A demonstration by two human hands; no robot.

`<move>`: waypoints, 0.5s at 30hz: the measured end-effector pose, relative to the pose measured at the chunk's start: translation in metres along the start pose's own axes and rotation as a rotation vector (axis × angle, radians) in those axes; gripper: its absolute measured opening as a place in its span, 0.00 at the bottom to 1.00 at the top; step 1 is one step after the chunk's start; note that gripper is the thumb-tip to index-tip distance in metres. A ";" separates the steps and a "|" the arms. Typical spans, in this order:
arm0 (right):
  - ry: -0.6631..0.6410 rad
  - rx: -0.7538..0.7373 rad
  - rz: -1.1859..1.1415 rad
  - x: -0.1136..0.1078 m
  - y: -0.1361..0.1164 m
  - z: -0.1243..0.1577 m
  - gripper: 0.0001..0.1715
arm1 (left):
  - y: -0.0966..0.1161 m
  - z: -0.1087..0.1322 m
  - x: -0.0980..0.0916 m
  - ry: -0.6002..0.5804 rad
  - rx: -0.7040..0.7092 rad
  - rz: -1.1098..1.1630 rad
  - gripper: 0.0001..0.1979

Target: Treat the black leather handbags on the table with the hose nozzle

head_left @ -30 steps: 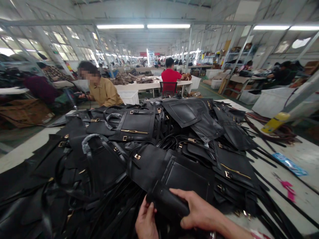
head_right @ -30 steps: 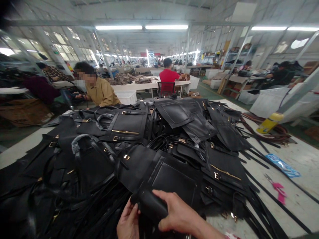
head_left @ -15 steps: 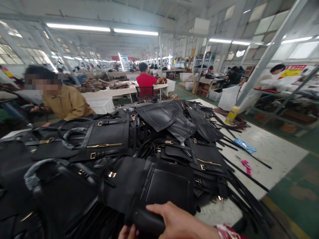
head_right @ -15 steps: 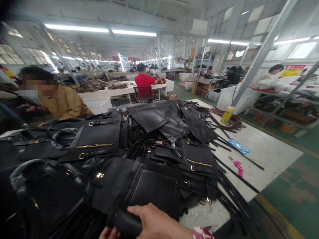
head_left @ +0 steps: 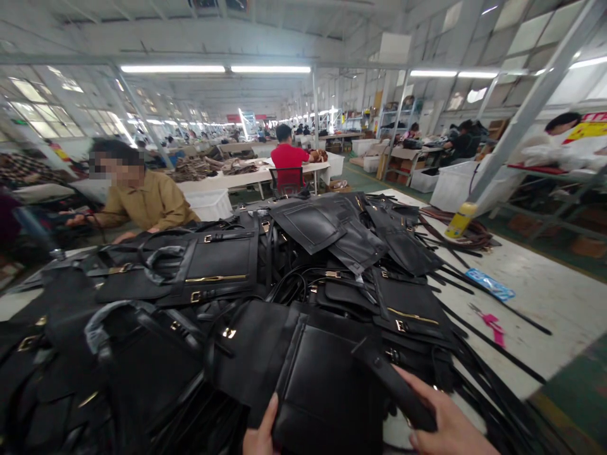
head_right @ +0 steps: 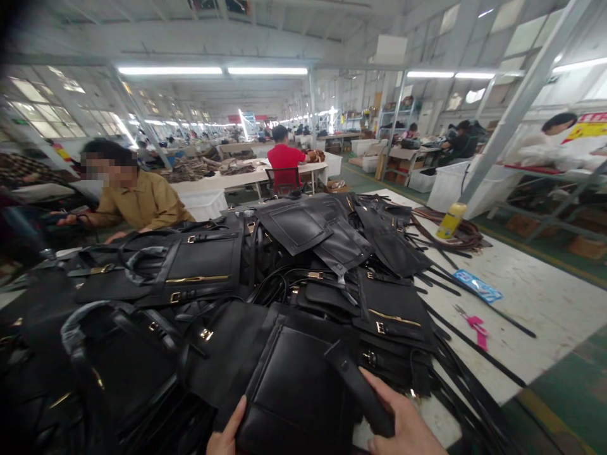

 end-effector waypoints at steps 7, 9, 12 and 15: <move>-0.165 0.041 -0.162 0.015 -0.034 -0.021 0.46 | 0.021 0.004 0.011 -0.042 0.065 -0.059 0.20; -0.276 0.034 -0.192 0.031 -0.043 -0.043 0.46 | 0.022 0.009 0.013 -0.043 0.114 -0.119 0.18; -0.400 0.019 -0.207 0.060 -0.050 -0.082 0.43 | 0.037 0.024 0.017 -0.002 0.203 -0.206 0.16; -0.366 -0.026 -0.217 0.080 -0.058 -0.111 0.43 | 0.076 0.044 0.005 0.158 0.338 -0.199 0.13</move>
Point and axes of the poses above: each hand's wrist, its own z-axis away from the middle knuckle, its own x-axis out of the palm, y = z × x, the point moved 8 cm from there along -z, towards the middle knuckle, and after that the axes turned 3 degrees about -z, right-handed, at the moved point
